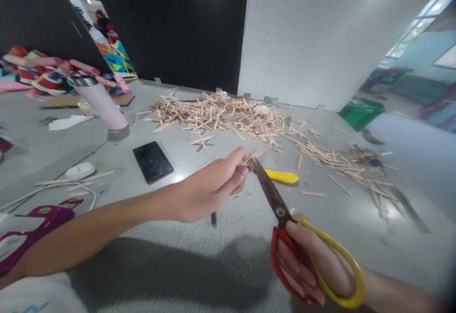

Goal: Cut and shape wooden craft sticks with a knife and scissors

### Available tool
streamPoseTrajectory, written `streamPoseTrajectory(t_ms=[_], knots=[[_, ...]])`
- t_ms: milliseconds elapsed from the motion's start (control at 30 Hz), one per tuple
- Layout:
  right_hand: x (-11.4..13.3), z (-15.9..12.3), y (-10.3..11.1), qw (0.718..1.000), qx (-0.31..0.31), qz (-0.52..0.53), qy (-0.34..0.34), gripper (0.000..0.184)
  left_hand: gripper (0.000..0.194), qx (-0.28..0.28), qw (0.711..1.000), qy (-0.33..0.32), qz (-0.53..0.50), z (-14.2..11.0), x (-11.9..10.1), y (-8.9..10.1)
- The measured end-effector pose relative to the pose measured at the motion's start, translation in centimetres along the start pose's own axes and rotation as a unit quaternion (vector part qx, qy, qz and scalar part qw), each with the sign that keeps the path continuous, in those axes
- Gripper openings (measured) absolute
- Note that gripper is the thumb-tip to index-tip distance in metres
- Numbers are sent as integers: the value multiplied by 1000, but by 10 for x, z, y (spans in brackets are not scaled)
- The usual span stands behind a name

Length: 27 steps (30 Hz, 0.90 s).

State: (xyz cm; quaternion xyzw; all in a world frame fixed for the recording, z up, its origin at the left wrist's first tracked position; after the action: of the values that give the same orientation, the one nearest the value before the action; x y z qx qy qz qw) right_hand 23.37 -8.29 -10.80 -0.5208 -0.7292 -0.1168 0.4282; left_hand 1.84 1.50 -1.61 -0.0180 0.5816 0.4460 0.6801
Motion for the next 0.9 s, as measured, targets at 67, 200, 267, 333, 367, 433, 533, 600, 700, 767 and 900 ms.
streamPoseTrajectory(t_ms=[67,200,267,333,367,433,533,600,700,767,900], knots=[[-1,0,-1,1000,7,28,-3,79,33,4,1000,-2,3,0,1,0],[2,-2,-1,999,19,51,-2,77,31,-6,1000,-17,-4,2,1,1],[4,-2,1,998,17,51,-12,76,30,-10,1000,-16,-2,4,2,3],[6,-2,2,998,18,52,-23,75,32,-13,1000,-5,21,6,3,8],[7,-2,2,998,20,54,-26,75,33,-15,999,2,35,7,5,11],[8,-1,1,998,23,59,-24,77,35,-18,998,12,57,10,7,18],[9,3,3,999,2,52,-11,81,29,-14,997,16,77,12,11,28],[9,5,7,998,-41,36,-9,80,20,-22,997,18,78,10,13,34],[12,4,13,996,-88,-12,13,76,6,-52,997,24,53,7,11,40],[17,-1,14,993,-88,-60,58,75,7,-69,996,26,56,5,8,43],[22,-11,10,981,-87,-156,80,76,21,-76,994,31,69,6,2,44]])
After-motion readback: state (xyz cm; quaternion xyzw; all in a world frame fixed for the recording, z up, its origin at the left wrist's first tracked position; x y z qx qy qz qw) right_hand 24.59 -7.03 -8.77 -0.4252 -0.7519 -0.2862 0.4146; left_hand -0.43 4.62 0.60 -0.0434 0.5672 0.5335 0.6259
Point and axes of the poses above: each hand's wrist, its own z-axis towards the middle knuckle, its own y-axis out of the back of the hand, x = y × z, the point moved 3 cm from there along z, towards the middle knuckle, and after that the axes turned 15 degrees about -y, right-handed, at the moved point
